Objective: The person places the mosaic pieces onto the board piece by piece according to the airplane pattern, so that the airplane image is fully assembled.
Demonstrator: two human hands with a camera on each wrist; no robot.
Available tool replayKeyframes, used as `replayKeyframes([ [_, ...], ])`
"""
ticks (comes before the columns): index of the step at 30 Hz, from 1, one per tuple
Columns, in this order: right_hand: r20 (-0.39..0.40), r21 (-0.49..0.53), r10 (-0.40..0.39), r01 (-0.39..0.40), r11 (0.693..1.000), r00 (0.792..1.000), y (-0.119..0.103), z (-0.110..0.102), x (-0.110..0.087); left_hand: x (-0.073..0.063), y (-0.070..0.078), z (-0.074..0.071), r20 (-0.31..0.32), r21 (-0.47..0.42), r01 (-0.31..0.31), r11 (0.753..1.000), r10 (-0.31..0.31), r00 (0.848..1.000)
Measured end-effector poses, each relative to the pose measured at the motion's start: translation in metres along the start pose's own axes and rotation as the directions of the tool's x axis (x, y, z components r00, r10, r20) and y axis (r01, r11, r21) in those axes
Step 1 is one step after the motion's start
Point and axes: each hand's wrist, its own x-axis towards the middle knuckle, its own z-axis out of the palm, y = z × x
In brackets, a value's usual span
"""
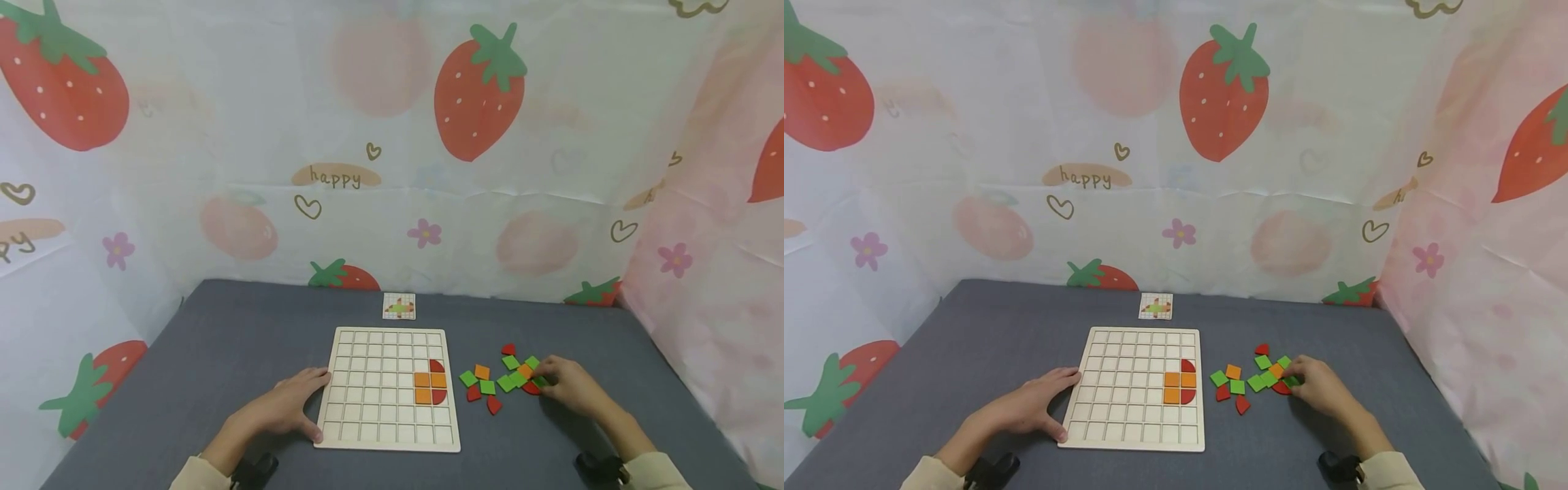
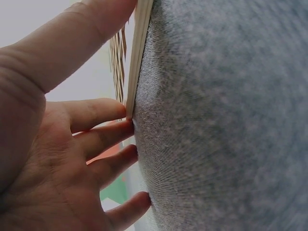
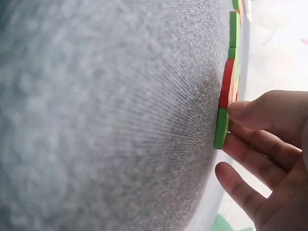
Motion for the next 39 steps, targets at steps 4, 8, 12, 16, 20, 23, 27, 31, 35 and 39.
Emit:
replayKeyframes([
  [4, 0.017, -0.018, -0.005, 0.006, 1.000, 1.000, -0.0005, -0.0008, -0.0006, -0.0002, 0.0002, 0.0000, -0.003, 0.003, -0.008, 1.000, 0.008, 1.000],
  [8, 0.033, -0.029, 0.003, -0.002, 1.000, 0.999, -0.0012, -0.0012, -0.0013, -0.0005, 0.0014, -0.0007, -0.006, -0.001, -0.007, 1.000, 0.007, 1.000],
  [12, 0.042, -0.032, 0.014, -0.013, 0.999, 0.999, -0.0031, -0.0014, -0.0024, -0.0007, 0.0027, -0.0008, -0.002, -0.006, -0.002, 1.000, 0.002, 1.000],
  [16, 0.053, -0.045, 0.012, -0.010, 0.999, 0.999, -0.0043, -0.0011, -0.0023, -0.0014, 0.0034, -0.0003, -0.004, -0.002, 0.004, 1.000, -0.004, 1.000],
  [20, 0.071, -0.062, 0.015, -0.011, 0.998, 0.997, -0.0042, -0.0013, -0.0012, -0.0016, 0.0040, -0.0008, -0.004, -0.002, 0.006, 1.000, -0.006, 1.000],
  [23, 0.070, -0.057, 0.019, -0.015, 0.998, 0.997, -0.0038, -0.0015, -0.0013, -0.0014, 0.0040, -0.0011, -0.005, -0.001, -0.001, 1.000, 0.001, 1.000],
  [27, 0.053, -0.032, 0.025, -0.023, 0.999, 0.998, -0.0023, -0.0008, -0.0037, -0.0018, 0.0042, -0.0007, -0.003, 0.000, -0.004, 1.000, 0.004, 1.000],
  [31, 0.040, -0.008, 0.034, -0.033, 0.999, 0.999, 0.0003, -0.0008, -0.0060, -0.0018, 0.0046, -0.0004, 0.000, -0.005, 0.005, 1.000, -0.005, 1.000],
  [35, 0.025, -0.004, 0.037, -0.036, 0.999, 0.999, 0.0025, -0.0026, -0.0069, -0.0009, 0.0045, -0.0003, -0.007, -0.004, 0.005, 1.000, -0.005, 1.000],
  [39, 0.002, 0.001, 0.028, -0.028, 1.000, 1.000, 0.0027, -0.0049, -0.0067, -0.0004, 0.0043, -0.0003, -0.020, 0.003, -0.002, 1.000, 0.002, 1.000],
])
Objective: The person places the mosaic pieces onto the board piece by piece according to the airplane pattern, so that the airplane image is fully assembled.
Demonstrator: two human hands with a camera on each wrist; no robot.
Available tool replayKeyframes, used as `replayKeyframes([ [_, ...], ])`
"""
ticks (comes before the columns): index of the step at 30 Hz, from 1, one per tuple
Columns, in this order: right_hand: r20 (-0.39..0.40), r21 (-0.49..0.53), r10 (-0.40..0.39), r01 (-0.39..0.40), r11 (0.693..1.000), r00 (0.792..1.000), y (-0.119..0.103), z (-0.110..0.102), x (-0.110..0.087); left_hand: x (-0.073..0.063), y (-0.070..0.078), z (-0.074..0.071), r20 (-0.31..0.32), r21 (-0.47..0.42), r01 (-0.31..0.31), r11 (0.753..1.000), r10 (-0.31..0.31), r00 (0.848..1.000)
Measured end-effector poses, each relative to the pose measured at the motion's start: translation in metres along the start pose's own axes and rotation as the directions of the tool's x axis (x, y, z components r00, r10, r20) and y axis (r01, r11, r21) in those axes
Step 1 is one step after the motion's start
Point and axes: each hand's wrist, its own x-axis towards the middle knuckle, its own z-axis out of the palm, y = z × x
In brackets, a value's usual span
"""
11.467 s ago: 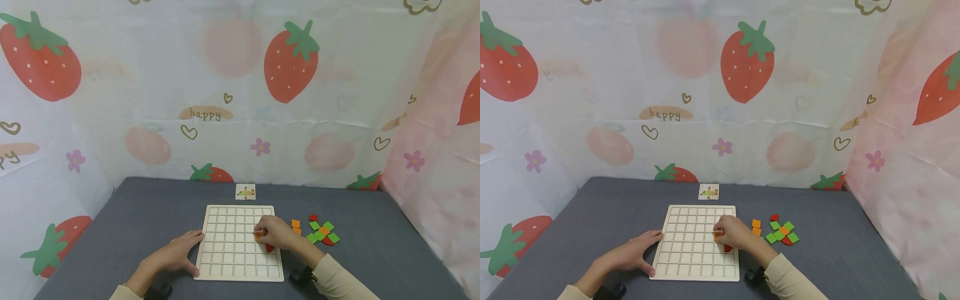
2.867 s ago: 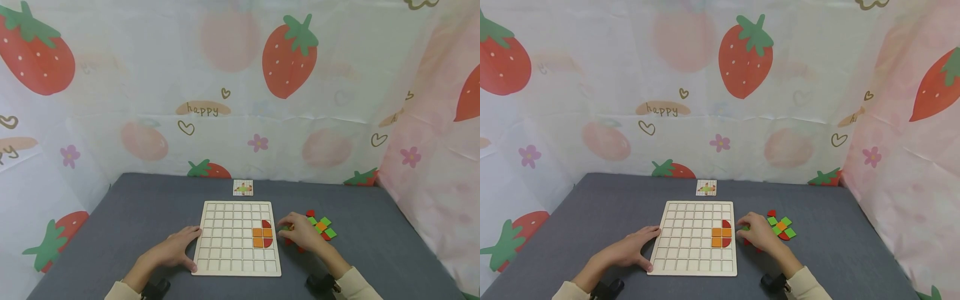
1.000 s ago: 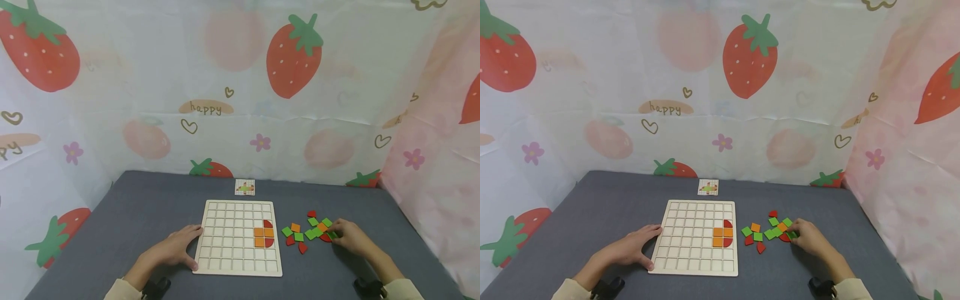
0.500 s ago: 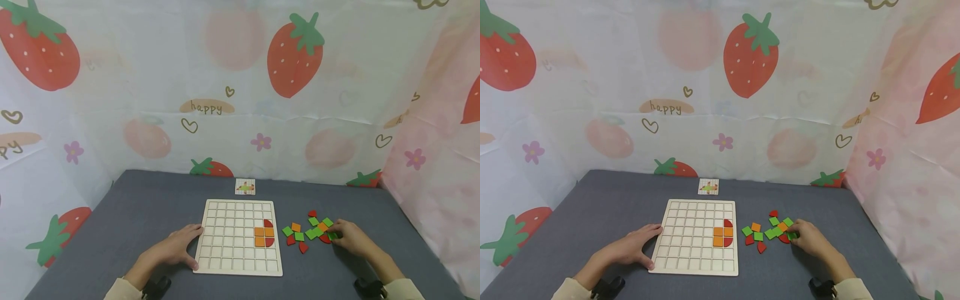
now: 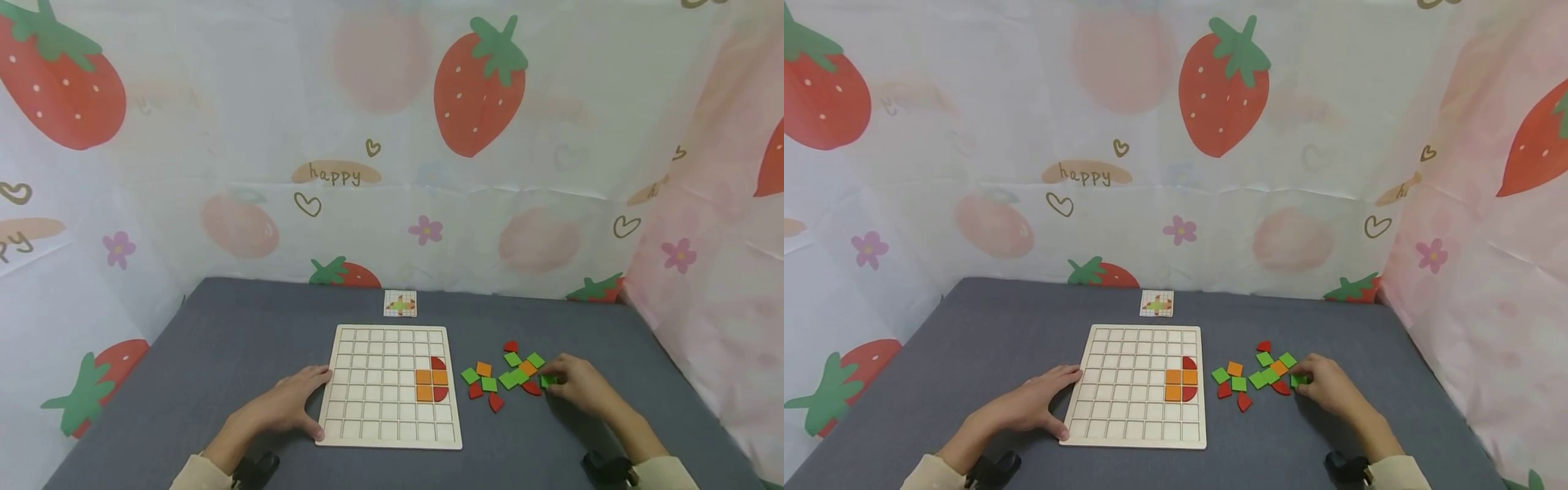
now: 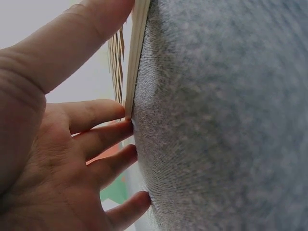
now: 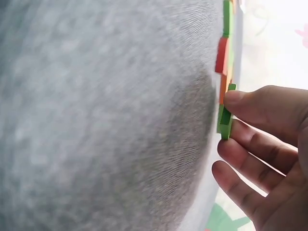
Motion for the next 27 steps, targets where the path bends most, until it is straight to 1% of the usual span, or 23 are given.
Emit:
replayKeyframes([
  [7, -0.043, 0.022, -0.031, 0.032, 0.999, 0.999, -0.009, -0.001, 0.001, 0.001, -0.002, 0.000, 0.008, -0.011, 0.001, 1.000, -0.001, 1.000],
  [13, -0.056, 0.036, -0.041, 0.043, 0.998, 0.998, -0.022, 0.002, 0.002, 0.002, -0.005, 0.001, 0.024, -0.019, -0.002, 1.000, 0.002, 1.000],
  [27, -0.103, 0.058, -0.107, 0.114, 0.992, 0.989, -0.050, 0.008, 0.014, 0.002, -0.004, 0.001, 0.014, -0.010, -0.002, 1.000, 0.002, 1.000],
])
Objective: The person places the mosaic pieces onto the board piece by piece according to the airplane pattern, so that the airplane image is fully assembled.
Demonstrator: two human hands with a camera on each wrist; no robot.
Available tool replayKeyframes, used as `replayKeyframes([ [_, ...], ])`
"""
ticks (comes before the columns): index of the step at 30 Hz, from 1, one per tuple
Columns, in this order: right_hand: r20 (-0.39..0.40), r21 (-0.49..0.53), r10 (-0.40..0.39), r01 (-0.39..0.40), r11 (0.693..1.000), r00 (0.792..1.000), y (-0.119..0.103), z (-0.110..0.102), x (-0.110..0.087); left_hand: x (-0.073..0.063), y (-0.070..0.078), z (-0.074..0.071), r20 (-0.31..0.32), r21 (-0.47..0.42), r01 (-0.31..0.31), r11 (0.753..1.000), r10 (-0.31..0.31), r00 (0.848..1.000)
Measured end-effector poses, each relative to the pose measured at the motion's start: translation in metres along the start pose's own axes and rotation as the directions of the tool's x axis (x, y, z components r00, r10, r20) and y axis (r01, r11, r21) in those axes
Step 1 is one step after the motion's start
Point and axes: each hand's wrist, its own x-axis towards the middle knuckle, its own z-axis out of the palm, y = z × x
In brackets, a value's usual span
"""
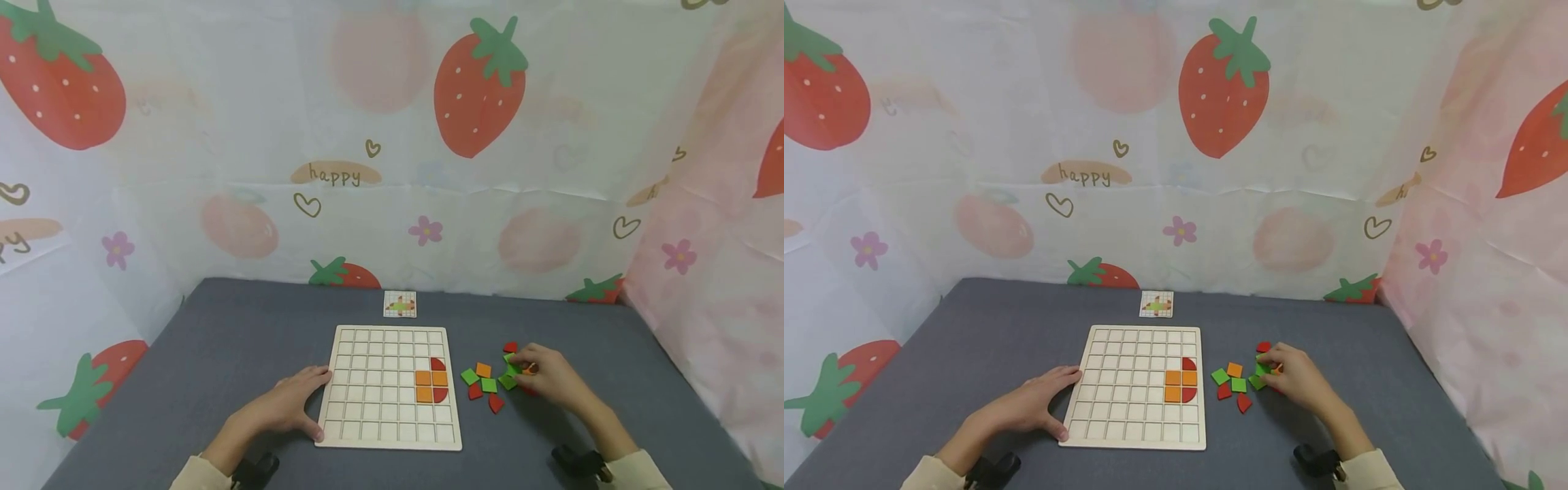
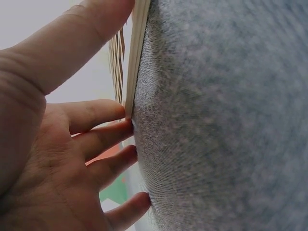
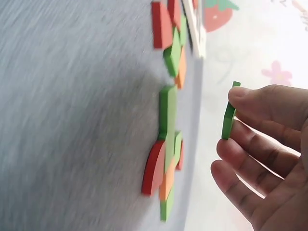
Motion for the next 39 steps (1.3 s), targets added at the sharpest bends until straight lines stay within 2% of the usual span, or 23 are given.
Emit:
replayKeyframes([
  [7, -0.018, 0.020, -0.053, 0.054, 0.998, 0.998, -0.015, 0.008, 0.009, 0.000, -0.001, -0.001, 0.005, -0.003, 0.000, 1.000, 0.000, 1.000],
  [18, -0.007, 0.061, -0.023, 0.023, 0.998, 1.000, -0.032, 0.020, 0.017, 0.000, 0.001, -0.001, 0.004, -0.005, 0.000, 1.000, 0.000, 1.000],
  [26, -0.011, 0.075, -0.095, 0.095, 0.993, 0.995, -0.037, 0.028, 0.023, -0.001, 0.002, -0.001, -0.002, -0.008, -0.006, 1.000, 0.006, 1.000],
  [35, 0.011, 0.133, -0.100, 0.097, 0.986, 0.995, -0.049, 0.037, 0.031, -0.001, 0.000, 0.000, 0.001, -0.015, -0.003, 1.000, 0.003, 1.000],
  [39, 0.025, 0.117, -0.127, 0.123, 0.985, 0.992, -0.053, 0.041, 0.036, -0.002, 0.001, -0.001, -0.002, -0.008, 0.002, 1.000, -0.002, 1.000],
])
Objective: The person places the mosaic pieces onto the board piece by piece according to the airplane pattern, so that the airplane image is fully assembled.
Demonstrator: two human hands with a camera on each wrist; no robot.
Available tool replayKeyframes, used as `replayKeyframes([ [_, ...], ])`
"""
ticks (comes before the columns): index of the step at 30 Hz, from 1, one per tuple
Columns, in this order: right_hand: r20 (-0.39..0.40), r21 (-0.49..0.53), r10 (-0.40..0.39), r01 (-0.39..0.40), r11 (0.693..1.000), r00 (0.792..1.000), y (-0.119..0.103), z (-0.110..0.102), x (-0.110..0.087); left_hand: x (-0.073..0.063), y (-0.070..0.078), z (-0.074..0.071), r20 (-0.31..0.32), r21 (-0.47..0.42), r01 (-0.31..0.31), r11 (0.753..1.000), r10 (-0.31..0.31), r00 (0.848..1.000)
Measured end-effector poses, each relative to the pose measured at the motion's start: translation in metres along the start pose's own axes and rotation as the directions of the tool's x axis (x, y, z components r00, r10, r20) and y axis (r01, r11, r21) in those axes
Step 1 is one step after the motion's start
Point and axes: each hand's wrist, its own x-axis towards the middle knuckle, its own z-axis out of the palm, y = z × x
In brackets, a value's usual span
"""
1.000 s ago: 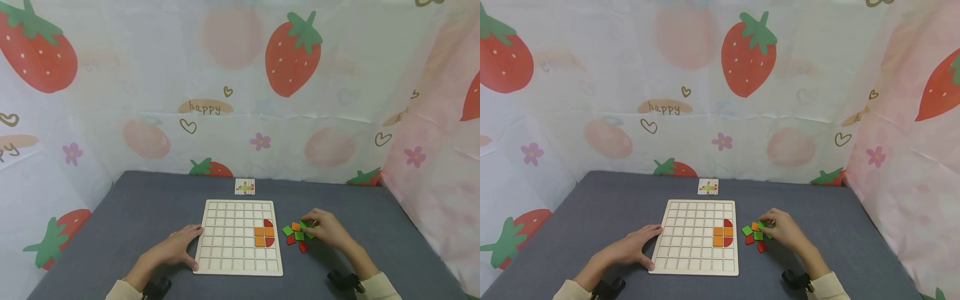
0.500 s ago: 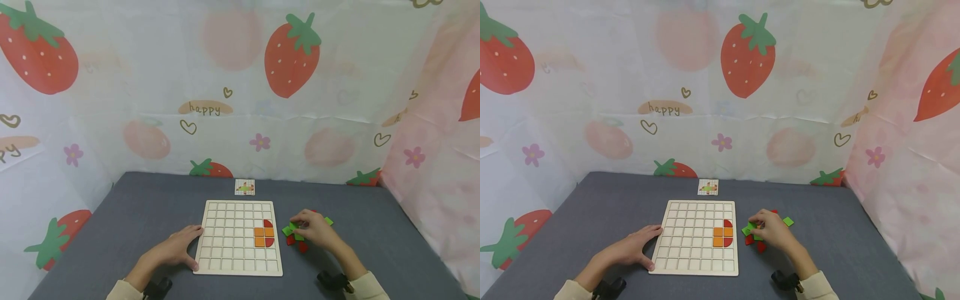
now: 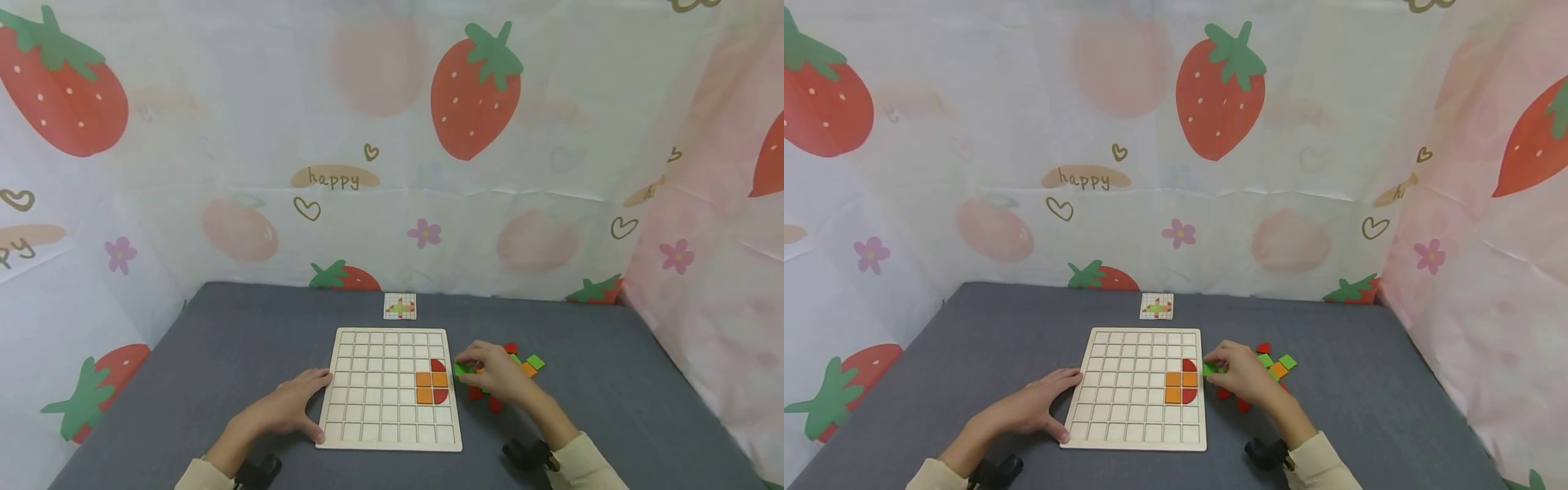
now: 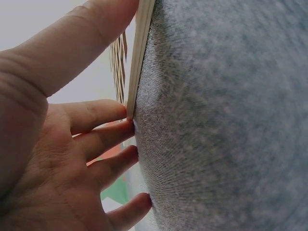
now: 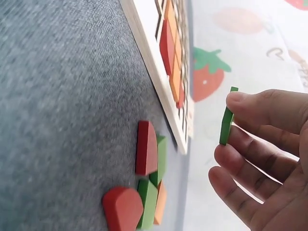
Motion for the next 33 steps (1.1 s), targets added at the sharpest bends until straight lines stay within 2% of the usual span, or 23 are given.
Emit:
replayKeyframes([
  [3, 0.015, -0.019, -0.030, 0.031, 0.999, 0.999, -0.002, 0.004, 0.005, 0.000, 0.001, 0.000, 0.005, 0.003, 0.003, 1.000, -0.003, 1.000],
  [13, 0.092, 0.000, -0.012, 0.012, 1.000, 0.996, -0.016, 0.017, 0.024, 0.003, -0.001, 0.000, 0.003, -0.002, 0.002, 1.000, -0.002, 1.000],
  [21, 0.117, 0.058, -0.055, 0.049, 0.997, 0.992, -0.024, 0.024, 0.034, 0.001, 0.000, 0.000, -0.008, -0.003, -0.006, 1.000, 0.006, 1.000],
  [33, 0.165, 0.002, -0.067, 0.068, 0.998, 0.984, -0.032, 0.034, 0.040, 0.002, 0.000, -0.001, 0.013, -0.009, 0.009, 1.000, -0.009, 1.000],
])
